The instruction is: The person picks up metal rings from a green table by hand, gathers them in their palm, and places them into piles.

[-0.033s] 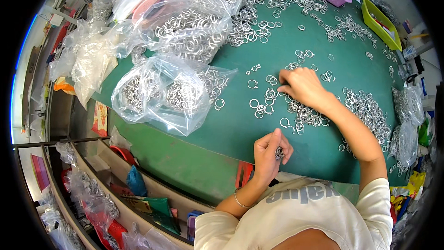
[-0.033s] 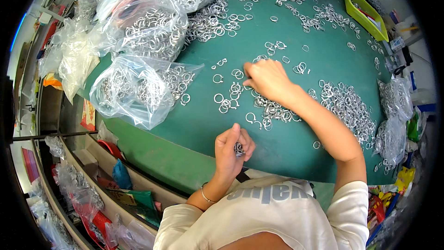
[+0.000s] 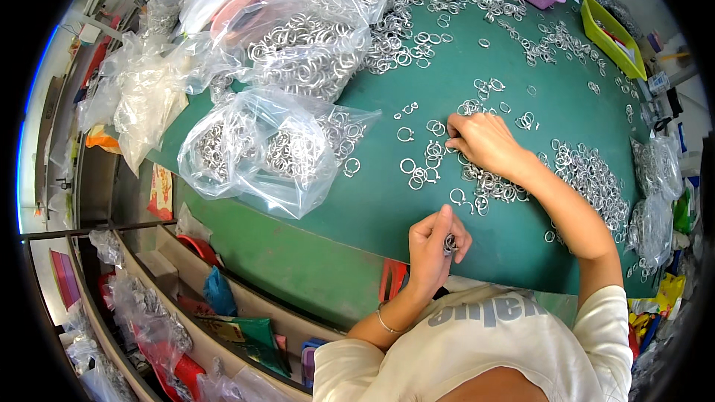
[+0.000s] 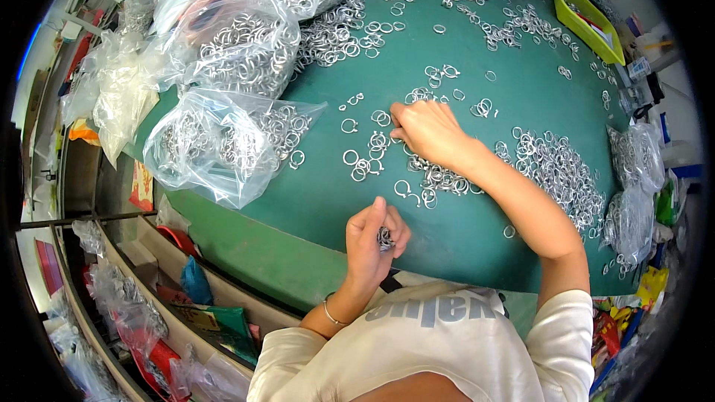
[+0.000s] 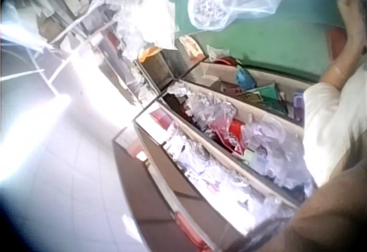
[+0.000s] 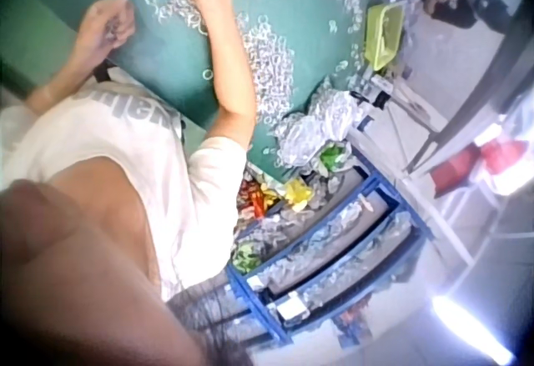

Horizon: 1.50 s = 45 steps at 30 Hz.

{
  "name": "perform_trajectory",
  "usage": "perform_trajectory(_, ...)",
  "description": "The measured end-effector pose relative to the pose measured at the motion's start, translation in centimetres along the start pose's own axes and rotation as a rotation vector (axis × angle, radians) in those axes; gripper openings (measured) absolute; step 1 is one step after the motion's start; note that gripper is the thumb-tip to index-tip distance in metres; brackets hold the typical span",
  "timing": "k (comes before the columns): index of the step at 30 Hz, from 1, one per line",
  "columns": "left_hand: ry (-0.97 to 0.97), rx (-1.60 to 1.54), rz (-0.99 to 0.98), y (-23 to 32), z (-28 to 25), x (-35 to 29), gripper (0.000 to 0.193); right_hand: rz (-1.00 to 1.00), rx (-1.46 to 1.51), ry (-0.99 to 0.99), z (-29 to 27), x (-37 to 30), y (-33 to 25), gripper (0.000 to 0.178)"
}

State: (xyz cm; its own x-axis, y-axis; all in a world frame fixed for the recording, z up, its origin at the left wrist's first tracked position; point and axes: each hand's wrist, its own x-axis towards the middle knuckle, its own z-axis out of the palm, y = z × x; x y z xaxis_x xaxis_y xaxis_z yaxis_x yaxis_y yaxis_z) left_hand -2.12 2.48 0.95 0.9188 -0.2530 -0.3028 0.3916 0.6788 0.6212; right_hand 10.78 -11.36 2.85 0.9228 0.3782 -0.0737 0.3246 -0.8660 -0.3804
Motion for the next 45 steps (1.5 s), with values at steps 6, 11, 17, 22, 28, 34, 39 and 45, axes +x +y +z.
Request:
perform_trajectory(6,0.062,0.007,-0.006,0.0,-0.1,-0.1,0.039,0.042,0.066,-0.008,-2.9,-0.5,1.1,0.025)
perform_trajectory(11,0.036,0.028,-0.006,-0.2,0.2,0.1,0.039,-0.066,-0.120,0.068,-0.8,0.9,-0.6,0.030)
perform_trajectory(17,0.058,0.046,0.017,0.0,0.2,-0.3,0.039,-0.023,0.297,0.115,-1.6,1.1,1.4,0.022)
perform_trajectory(22,0.006,0.018,0.027,-0.2,0.2,0.2,0.035,0.273,1.636,-0.352,-2.5,0.3,3.6,0.024)
perform_trajectory(28,0.128,0.041,0.064,0.4,0.9,1.1,0.029,0.422,1.754,-0.464,-1.9,-3.5,-0.1,0.014)
perform_trajectory(34,0.071,0.107,0.036,0.2,0.4,2.2,0.028,0.043,0.763,-0.247,-2.2,-5.8,-3.2,0.017)
perform_trajectory(39,0.055,0.024,-0.037,0.9,-0.1,1.6,0.020,0.059,0.570,0.039,-2.8,-4.5,-1.3,0.015)
perform_trajectory(45,0.082,0.055,-0.074,0.7,-0.7,0.1,0.015,0.094,-0.004,0.116,-3.0,-2.9,-1.3,0.018)
